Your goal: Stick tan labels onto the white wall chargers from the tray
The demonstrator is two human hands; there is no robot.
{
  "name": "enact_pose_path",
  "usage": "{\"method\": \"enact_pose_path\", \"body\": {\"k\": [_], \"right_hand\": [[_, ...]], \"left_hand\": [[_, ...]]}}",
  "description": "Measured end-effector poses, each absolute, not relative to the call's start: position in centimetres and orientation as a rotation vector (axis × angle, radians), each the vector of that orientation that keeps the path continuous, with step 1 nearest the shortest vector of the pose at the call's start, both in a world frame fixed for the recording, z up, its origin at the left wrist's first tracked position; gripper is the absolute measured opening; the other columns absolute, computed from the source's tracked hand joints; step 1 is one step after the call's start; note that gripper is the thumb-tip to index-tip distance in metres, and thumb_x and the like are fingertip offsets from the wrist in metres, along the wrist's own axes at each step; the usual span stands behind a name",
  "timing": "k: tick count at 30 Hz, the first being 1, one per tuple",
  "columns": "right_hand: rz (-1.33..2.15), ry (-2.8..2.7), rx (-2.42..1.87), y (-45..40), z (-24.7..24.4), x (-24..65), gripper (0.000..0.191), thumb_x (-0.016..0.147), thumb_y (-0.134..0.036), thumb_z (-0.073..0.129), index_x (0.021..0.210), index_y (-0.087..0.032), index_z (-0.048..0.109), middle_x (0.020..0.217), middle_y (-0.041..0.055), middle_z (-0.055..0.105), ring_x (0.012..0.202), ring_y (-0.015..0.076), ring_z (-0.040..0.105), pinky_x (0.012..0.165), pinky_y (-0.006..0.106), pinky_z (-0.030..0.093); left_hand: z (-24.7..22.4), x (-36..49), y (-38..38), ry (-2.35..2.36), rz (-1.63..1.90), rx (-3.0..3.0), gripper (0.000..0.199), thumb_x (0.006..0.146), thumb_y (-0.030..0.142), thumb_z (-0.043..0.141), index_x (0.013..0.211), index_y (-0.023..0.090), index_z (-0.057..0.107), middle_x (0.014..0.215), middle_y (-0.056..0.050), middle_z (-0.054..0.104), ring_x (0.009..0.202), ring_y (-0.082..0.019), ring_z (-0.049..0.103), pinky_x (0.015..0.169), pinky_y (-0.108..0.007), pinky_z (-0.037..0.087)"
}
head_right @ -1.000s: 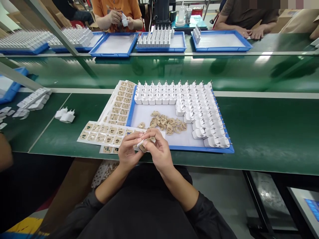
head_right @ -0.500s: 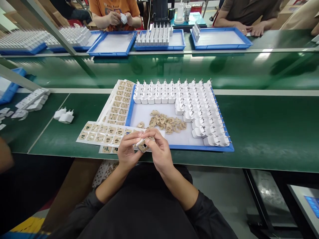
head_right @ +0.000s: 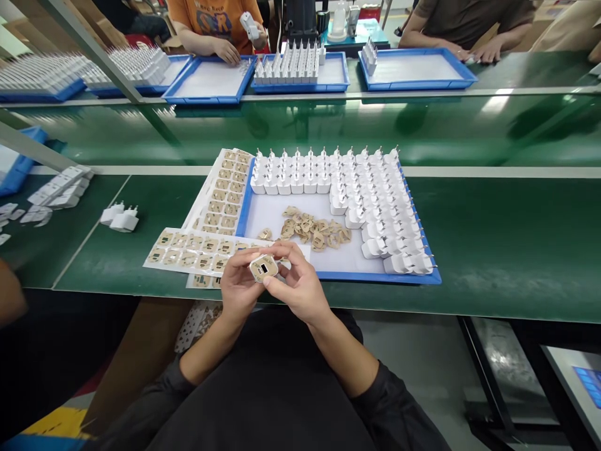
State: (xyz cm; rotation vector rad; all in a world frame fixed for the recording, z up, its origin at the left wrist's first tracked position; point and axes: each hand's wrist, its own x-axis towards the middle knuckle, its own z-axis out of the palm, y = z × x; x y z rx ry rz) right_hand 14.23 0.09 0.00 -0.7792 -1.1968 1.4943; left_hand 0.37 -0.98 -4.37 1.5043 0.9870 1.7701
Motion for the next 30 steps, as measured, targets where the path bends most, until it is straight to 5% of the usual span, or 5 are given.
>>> {"method": "enact_pose_path", "body": {"k": [17,24,30], "right_hand": [[1.448,-1.076,-0.798,0.1,0.3,13.8,0.012,0.086,-0.021,0.063,0.084,-0.026,0.074,0.098,0.0032,0.06,0.1,0.02,0.059,0.085,0.031,0.05],[1.479,-1.182,-0.789,0.6,-0.2,14.6,0.021,0.087,-0.019,0.058,0.099,-0.027,0.073,0.104,0.0041,0.067,0.1,0.0214,0.062,0.086,0.035,0.053],[0.898,-1.61,-0.797,1.1,0.5,15.7,0.011,0.092,-0.017,0.066,0.096,-0.027,0.069,0.098,0.0045,0.069,0.095,0.0208,0.065,0.084,0.038,0.053]], "left_hand": [[-4.7,0.2,-0.6,1.033,1.86,1.911,0.045,0.083,0.013,0.078,0.12,0.03,0.062,0.118,-0.005,0.071,0.114,-0.023,0.072,0.1,-0.046,0.061],[-4.9,-0.4,-0.9,1.011,1.808,1.846,0.051,0.081,0.009,0.078,0.125,0.029,0.061,0.12,-0.007,0.071,0.118,-0.024,0.069,0.102,-0.047,0.059],[-4.7,-0.5,-1.4,1.097,1.733,1.791,0.049,0.08,0.012,0.08,0.122,0.028,0.063,0.12,-0.008,0.072,0.114,-0.024,0.07,0.1,-0.043,0.059]]}}
